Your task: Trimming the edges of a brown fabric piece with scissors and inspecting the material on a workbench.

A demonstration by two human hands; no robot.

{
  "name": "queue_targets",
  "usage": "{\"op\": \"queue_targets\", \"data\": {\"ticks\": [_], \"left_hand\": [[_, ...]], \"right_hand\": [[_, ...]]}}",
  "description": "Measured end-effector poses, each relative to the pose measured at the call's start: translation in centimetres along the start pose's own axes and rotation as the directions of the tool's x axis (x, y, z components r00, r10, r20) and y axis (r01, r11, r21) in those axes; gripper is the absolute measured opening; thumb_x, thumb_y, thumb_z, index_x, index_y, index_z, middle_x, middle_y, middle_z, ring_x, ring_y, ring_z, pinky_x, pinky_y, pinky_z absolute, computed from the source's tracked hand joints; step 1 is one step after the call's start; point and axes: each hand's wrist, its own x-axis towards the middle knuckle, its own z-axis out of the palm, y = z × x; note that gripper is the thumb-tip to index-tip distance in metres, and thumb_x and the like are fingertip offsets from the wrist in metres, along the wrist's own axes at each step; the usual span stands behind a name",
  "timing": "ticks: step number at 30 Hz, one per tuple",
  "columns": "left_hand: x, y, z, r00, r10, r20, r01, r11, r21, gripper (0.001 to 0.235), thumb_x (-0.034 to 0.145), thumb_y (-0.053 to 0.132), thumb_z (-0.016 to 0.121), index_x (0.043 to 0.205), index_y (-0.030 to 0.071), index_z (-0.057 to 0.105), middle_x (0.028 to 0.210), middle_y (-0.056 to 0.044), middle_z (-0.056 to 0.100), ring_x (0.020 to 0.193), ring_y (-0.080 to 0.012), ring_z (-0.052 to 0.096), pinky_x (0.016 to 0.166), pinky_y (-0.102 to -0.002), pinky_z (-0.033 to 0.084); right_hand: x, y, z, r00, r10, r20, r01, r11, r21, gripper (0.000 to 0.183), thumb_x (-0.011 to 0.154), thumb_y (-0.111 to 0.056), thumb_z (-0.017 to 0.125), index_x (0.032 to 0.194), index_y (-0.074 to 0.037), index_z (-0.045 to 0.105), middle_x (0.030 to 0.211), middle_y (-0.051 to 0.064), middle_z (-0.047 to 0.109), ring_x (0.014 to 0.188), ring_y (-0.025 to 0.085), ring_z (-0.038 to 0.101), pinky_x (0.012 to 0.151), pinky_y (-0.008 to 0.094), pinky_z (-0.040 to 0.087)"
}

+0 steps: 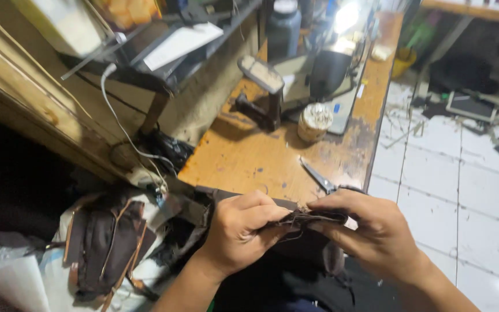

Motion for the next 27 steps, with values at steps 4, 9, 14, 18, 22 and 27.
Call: {"op": "queue_targets", "data": {"ticks": [4,9,14,18,22,27], "left_hand": [[-2.5,-1.4,0.5,0.996,-0.088,0.015,0.088,0.996,-0.008,0.012,0.092,0.014,0.078,0.100,0.007,0.074,0.086,-0.007,0.067,0.071,-0.0187,0.067,0.065,-0.028,0.052],[-3.8,-1.6,0.5,0.996,-0.093,0.005,0.093,0.996,-0.014,0.023,0.092,0.021,0.077,0.107,0.007,0.066,0.094,-0.009,0.075,0.078,-0.0237,0.074,0.074,-0.032,0.058],[-5.0,-1.7,0.0,0.997,-0.076,-0.005,0.075,0.997,-0.031,0.026,0.094,0.018,0.076,0.110,0.009,0.059,0.095,-0.010,0.076,0.078,-0.0261,0.078,0.074,-0.036,0.061],[-5.0,-1.8,-0.4,1.000,-0.028,-0.003,0.028,0.999,-0.032,0.013,0.097,0.011,0.071,0.106,0.009,0.062,0.102,-0.013,0.076,0.087,-0.0279,0.080,0.077,-0.036,0.064],[-5.2,-1.9,-1.0,0.999,-0.007,0.048,0.007,1.000,-0.015,0.006,0.103,0.018,0.063,0.106,0.012,0.064,0.118,-0.019,0.074,0.097,-0.0293,0.079,0.079,-0.036,0.062],[-6.2,-2.6,-1.5,0.995,-0.014,0.103,0.009,0.999,0.048,0.008,0.102,0.017,0.065,0.108,0.016,0.070,0.131,-0.018,0.069,0.083,-0.0247,0.068,0.077,-0.034,0.055]], "right_hand": [[-1.1,1.3,1.7,1.000,-0.002,0.022,0.001,0.998,0.061,0.015,0.090,-0.012,0.070,0.104,-0.009,0.074,0.093,0.003,0.081,0.079,0.014,0.079,0.075,0.024,0.061],[-2.2,2.2,3.3,0.984,0.175,0.016,-0.174,0.955,0.238,0.013,0.086,-0.010,0.073,0.097,-0.005,0.077,0.092,0.006,0.082,0.080,0.014,0.079,0.075,0.025,0.063],[-2.9,2.7,4.8,0.879,0.474,0.052,-0.458,0.810,0.366,0.016,0.077,-0.013,0.084,0.089,-0.003,0.084,0.088,0.007,0.086,0.077,0.013,0.077,0.074,0.026,0.064],[-3.0,3.3,5.7,0.809,0.567,0.154,-0.545,0.626,0.557,0.018,0.079,-0.005,0.081,0.095,0.005,0.082,0.088,0.015,0.085,0.077,0.019,0.075,0.073,0.030,0.064],[-3.3,3.8,6.4,0.781,0.605,0.154,-0.560,0.571,0.600,0.017,0.080,-0.003,0.080,0.094,0.006,0.081,0.083,0.015,0.082,0.073,0.020,0.074,0.069,0.030,0.062],[-3.7,4.6,6.8,0.819,0.559,0.131,-0.526,0.639,0.562,0.017,0.083,-0.007,0.078,0.098,0.002,0.081,0.088,0.011,0.083,0.079,0.016,0.073,0.074,0.027,0.059]]}}
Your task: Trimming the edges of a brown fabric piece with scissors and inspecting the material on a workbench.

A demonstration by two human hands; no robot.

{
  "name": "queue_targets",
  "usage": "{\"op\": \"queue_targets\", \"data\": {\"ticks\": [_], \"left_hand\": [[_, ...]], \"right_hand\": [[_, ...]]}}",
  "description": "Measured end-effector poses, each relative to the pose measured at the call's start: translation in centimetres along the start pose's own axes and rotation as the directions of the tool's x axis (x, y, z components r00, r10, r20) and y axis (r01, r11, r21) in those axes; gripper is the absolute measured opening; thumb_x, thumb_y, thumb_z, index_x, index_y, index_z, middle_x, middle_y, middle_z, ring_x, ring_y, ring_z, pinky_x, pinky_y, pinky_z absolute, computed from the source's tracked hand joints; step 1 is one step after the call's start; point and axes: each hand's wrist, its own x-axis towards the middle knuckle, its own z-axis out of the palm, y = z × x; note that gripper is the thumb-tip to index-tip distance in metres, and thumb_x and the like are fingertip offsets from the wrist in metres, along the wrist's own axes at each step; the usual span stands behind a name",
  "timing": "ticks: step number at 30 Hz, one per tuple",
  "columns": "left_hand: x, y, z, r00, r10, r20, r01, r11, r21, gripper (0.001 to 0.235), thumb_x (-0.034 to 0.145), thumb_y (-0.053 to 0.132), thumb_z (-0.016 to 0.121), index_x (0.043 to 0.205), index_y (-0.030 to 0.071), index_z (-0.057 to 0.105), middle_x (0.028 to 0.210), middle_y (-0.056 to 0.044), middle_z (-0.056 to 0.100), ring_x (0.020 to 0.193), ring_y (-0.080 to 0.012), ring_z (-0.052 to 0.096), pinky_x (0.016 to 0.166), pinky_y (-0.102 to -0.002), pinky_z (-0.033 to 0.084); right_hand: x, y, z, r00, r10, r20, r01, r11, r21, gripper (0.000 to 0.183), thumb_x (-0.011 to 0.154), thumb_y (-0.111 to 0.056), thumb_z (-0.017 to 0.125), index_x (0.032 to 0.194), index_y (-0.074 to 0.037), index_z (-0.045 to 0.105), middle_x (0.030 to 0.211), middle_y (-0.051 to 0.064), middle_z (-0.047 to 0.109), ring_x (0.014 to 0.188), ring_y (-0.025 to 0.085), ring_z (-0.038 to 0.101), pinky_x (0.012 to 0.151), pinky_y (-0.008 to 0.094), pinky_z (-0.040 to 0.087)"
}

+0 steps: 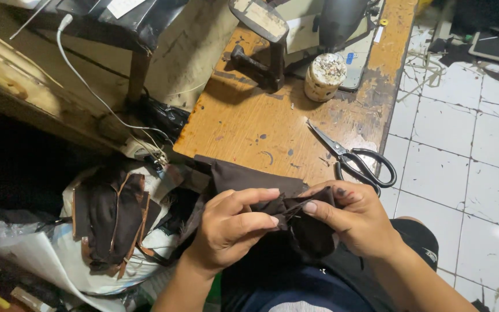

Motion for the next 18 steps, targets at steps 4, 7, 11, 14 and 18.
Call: {"op": "queue_targets", "data": {"ticks": [4,7,11,14,18], "left_hand": [[-0.3,0.1,0.1,0.999,-0.017,0.036,0.016,0.999,0.033,0.009,0.102,0.017,0.065,0.107,0.018,0.072,0.135,-0.015,0.067,0.073,-0.0204,0.058,0.074,-0.034,0.050],[-0.2,0.3,0.5,1.000,-0.001,0.016,0.000,0.997,0.072,0.009,0.100,0.020,0.070,0.107,0.015,0.069,0.129,-0.014,0.069,0.092,-0.0258,0.072,0.080,-0.038,0.052],[-0.7,0.6,1.1,0.999,-0.014,-0.047,0.018,0.996,0.084,0.011,0.097,0.014,0.073,0.104,0.013,0.064,0.120,-0.013,0.072,0.088,-0.0255,0.073,0.076,-0.037,0.050],[-1.3,0.5,1.5,0.999,-0.032,-0.042,0.035,0.997,0.071,0.007,0.098,0.011,0.070,0.103,0.014,0.067,0.125,-0.012,0.071,0.086,-0.0269,0.069,0.078,-0.040,0.049],[-1.0,1.1,1.8,0.995,-0.077,-0.065,0.077,0.997,0.002,0.006,0.101,0.013,0.063,0.101,0.007,0.063,0.140,-0.026,0.060,0.107,-0.0352,0.074,0.091,-0.043,0.056]], "right_hand": [[-0.2,0.7,0.0,0.999,0.006,-0.041,-0.005,1.000,0.020,0.016,0.084,-0.005,0.076,0.099,0.001,0.079,0.088,0.013,0.081,0.073,0.018,0.074,0.049,0.024,0.056],[-0.5,2.0,-0.5,0.998,-0.047,-0.033,0.049,0.997,0.056,0.014,0.084,-0.001,0.076,0.097,0.002,0.077,0.096,0.013,0.080,0.084,0.019,0.073,0.076,0.027,0.057],[-1.2,2.4,-1.1,0.992,-0.129,0.017,0.128,0.992,0.008,0.013,0.085,-0.003,0.076,0.097,0.002,0.075,0.088,0.011,0.077,0.075,0.017,0.069,0.066,0.027,0.055],[-1.5,2.1,-1.3,0.983,-0.177,0.051,0.176,0.984,0.021,0.015,0.084,-0.001,0.076,0.099,0.002,0.075,0.099,0.012,0.078,0.088,0.020,0.072,0.080,0.028,0.056],[-1.5,1.8,-1.4,0.964,-0.235,0.123,0.230,0.972,0.053,0.013,0.086,-0.002,0.074,0.098,0.002,0.074,0.098,0.015,0.077,0.092,0.024,0.072,0.086,0.033,0.056]]}}
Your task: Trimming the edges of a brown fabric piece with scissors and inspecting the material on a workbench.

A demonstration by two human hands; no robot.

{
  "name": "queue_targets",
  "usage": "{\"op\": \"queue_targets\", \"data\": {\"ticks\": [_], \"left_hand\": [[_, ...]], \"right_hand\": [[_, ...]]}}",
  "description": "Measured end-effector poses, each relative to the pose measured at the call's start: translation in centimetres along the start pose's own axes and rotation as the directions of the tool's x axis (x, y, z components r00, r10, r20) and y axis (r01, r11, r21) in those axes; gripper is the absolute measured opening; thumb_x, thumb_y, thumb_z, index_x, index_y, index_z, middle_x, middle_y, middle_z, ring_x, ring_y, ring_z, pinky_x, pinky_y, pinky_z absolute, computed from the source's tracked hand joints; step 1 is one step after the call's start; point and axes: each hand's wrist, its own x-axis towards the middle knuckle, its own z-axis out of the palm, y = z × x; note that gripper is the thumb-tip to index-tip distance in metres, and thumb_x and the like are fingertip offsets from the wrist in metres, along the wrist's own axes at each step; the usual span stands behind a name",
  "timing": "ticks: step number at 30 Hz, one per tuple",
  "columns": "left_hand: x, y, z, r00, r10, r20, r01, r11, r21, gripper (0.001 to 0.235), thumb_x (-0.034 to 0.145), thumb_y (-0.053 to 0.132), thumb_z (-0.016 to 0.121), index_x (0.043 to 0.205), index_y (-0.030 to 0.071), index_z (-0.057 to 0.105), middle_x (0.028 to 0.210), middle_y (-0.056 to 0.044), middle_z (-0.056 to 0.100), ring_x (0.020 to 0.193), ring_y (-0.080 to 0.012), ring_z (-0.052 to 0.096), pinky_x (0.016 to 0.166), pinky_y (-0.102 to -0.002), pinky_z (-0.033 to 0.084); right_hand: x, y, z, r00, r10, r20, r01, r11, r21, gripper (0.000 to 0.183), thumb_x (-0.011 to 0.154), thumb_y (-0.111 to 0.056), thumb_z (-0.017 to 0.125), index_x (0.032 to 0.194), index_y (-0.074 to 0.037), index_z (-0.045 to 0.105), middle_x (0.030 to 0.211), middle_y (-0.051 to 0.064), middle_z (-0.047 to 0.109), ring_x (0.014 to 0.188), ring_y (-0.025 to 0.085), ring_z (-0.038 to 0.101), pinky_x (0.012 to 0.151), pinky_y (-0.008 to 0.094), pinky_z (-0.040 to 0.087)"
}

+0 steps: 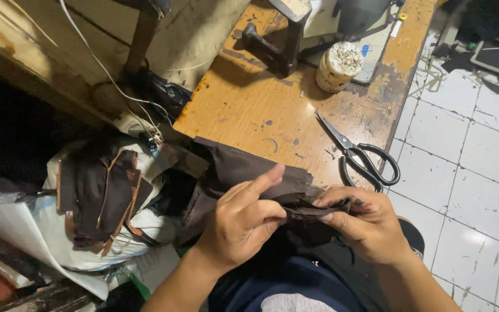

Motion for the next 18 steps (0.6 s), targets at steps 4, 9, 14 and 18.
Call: {"op": "queue_targets", "data": {"ticks": [4,9,14,18], "left_hand": [[-0.2,0.7,0.6,0.990,-0.126,0.064,0.134,0.982,-0.130,0.012,0.093,0.001,0.063,0.104,0.007,0.058,0.121,-0.023,0.072,0.103,-0.0350,0.076,0.092,-0.041,0.057],[-0.6,0.9,1.3,0.992,-0.123,-0.002,0.122,0.984,-0.129,0.010,0.092,0.005,0.064,0.101,0.006,0.061,0.110,-0.020,0.073,0.095,-0.0332,0.075,0.086,-0.039,0.058],[-0.4,0.9,1.7,0.996,-0.067,-0.062,0.060,0.992,-0.112,0.013,0.088,0.001,0.069,0.098,0.007,0.063,0.108,-0.018,0.075,0.088,-0.0285,0.078,0.076,-0.033,0.059],[-0.3,1.1,1.8,0.996,-0.047,-0.079,0.040,0.996,-0.082,0.012,0.087,0.000,0.069,0.096,0.006,0.064,0.102,-0.018,0.076,0.089,-0.0290,0.079,0.078,-0.035,0.061]], "right_hand": [[-0.3,0.1,-0.3,1.000,-0.016,0.019,0.016,1.000,0.001,0.011,0.087,-0.002,0.074,0.097,0.002,0.073,0.097,0.014,0.076,0.088,0.022,0.070,0.081,0.032,0.055],[-0.3,-0.9,-0.6,0.999,-0.024,0.029,0.027,0.997,-0.076,0.011,0.087,-0.004,0.073,0.097,0.002,0.074,0.097,0.014,0.078,0.090,0.023,0.073,0.084,0.032,0.058],[-0.5,-1.6,-0.8,0.998,-0.041,0.041,0.044,0.995,-0.094,0.012,0.090,-0.005,0.070,0.098,0.004,0.072,0.093,0.015,0.077,0.083,0.022,0.072,0.075,0.032,0.058],[-0.9,-1.3,-1.5,1.000,-0.001,0.003,0.002,0.969,-0.245,0.016,0.090,-0.007,0.068,0.100,0.003,0.074,0.094,0.011,0.079,0.082,0.018,0.074,0.075,0.029,0.060]]}}
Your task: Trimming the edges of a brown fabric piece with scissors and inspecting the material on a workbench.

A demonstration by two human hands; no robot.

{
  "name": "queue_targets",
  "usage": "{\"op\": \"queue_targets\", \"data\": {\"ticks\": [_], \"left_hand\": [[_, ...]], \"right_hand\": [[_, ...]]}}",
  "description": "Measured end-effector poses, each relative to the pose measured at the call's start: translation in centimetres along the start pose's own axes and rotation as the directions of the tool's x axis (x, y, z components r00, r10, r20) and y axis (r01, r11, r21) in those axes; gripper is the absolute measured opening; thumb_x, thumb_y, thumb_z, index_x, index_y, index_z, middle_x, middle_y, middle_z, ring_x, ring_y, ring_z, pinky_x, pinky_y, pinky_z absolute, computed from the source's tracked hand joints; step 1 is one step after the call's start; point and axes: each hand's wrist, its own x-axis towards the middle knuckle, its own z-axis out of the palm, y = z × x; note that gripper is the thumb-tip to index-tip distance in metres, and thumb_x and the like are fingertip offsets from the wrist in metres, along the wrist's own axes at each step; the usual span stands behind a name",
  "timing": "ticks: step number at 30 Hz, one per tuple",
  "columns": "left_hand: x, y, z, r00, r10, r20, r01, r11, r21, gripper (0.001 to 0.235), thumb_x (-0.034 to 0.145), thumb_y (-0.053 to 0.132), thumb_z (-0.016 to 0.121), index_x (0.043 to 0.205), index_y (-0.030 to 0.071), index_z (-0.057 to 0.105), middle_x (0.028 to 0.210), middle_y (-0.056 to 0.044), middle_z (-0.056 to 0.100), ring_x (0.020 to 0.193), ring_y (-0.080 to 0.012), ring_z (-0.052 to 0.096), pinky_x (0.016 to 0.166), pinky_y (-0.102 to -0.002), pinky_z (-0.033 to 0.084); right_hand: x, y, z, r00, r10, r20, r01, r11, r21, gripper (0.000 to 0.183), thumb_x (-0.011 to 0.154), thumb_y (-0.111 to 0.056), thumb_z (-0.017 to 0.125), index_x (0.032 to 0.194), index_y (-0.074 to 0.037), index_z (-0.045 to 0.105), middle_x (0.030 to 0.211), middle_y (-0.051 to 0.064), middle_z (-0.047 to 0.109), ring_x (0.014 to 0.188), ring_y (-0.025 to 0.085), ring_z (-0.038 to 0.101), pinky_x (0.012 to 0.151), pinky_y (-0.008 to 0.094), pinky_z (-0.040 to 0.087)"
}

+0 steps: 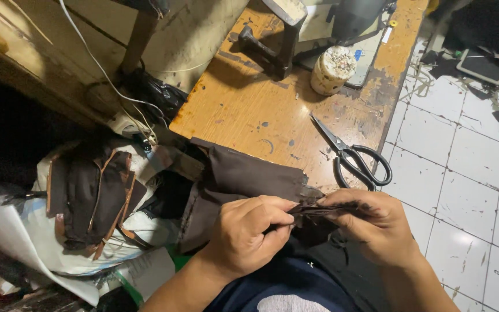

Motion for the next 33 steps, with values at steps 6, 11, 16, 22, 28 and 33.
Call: {"op": "queue_targets", "data": {"ticks": [6,11,16,22,28,33], "left_hand": [[0.3,0.4,0.1,0.999,0.021,-0.035,-0.021,1.000,0.013,0.014,0.086,-0.004,0.070,0.094,0.005,0.063,0.099,-0.017,0.075,0.087,-0.0284,0.078,0.077,-0.034,0.061],[0.5,0.6,0.4,0.998,-0.020,-0.057,0.020,1.000,-0.010,0.017,0.083,-0.006,0.069,0.092,0.006,0.061,0.097,-0.016,0.073,0.084,-0.0286,0.075,0.078,-0.034,0.060],[0.4,1.2,0.7,0.973,-0.201,-0.116,0.202,0.979,0.001,0.022,0.084,0.010,0.075,0.100,0.011,0.058,0.102,-0.007,0.077,0.089,-0.0223,0.079,0.085,-0.031,0.061],[0.1,0.6,0.6,0.962,-0.248,-0.110,0.248,0.969,-0.019,0.021,0.088,0.020,0.081,0.097,0.012,0.065,0.092,-0.003,0.078,0.079,-0.0153,0.077,0.075,-0.026,0.060],[0.1,0.6,0.4,0.966,-0.228,-0.122,0.220,0.973,-0.072,0.022,0.087,0.017,0.082,0.091,0.011,0.061,0.090,-0.007,0.079,0.079,-0.0168,0.079,0.073,-0.026,0.061],[0.5,1.0,-0.5,0.963,-0.241,-0.121,0.230,0.968,-0.101,0.023,0.086,0.016,0.081,0.087,0.012,0.058,0.091,-0.009,0.079,0.083,-0.0175,0.081,0.077,-0.028,0.064]], "right_hand": [[0.1,-0.6,0.2,1.000,-0.025,0.001,0.025,0.998,-0.058,0.014,0.089,-0.003,0.068,0.100,0.003,0.075,0.099,0.011,0.081,0.086,0.018,0.077,0.081,0.029,0.062],[0.5,-1.4,0.3,0.997,-0.072,0.032,0.076,0.988,-0.132,0.016,0.092,-0.009,0.065,0.101,0.000,0.075,0.100,0.010,0.081,0.086,0.018,0.078,0.080,0.028,0.062],[0.4,-1.2,0.4,0.998,-0.066,0.016,0.067,0.992,-0.109,0.018,0.092,-0.009,0.066,0.103,0.002,0.075,0.103,0.012,0.081,0.091,0.019,0.078,0.085,0.030,0.062],[0.8,-1.9,0.5,0.995,-0.087,0.038,0.092,0.987,-0.135,0.018,0.092,-0.009,0.066,0.103,0.001,0.075,0.102,0.011,0.081,0.088,0.018,0.079,0.080,0.028,0.064],[1.2,-3.0,0.9,0.994,-0.103,0.047,0.110,0.979,-0.169,0.018,0.092,-0.012,0.066,0.101,-0.001,0.076,0.101,0.010,0.082,0.089,0.018,0.080,0.083,0.028,0.064],[0.9,-2.9,1.0,0.996,-0.017,-0.083,0.015,0.999,-0.031,0.020,0.080,-0.002,0.078,0.100,0.003,0.077,0.097,0.013,0.082,0.084,0.017,0.077,0.077,0.026,0.064]]}}
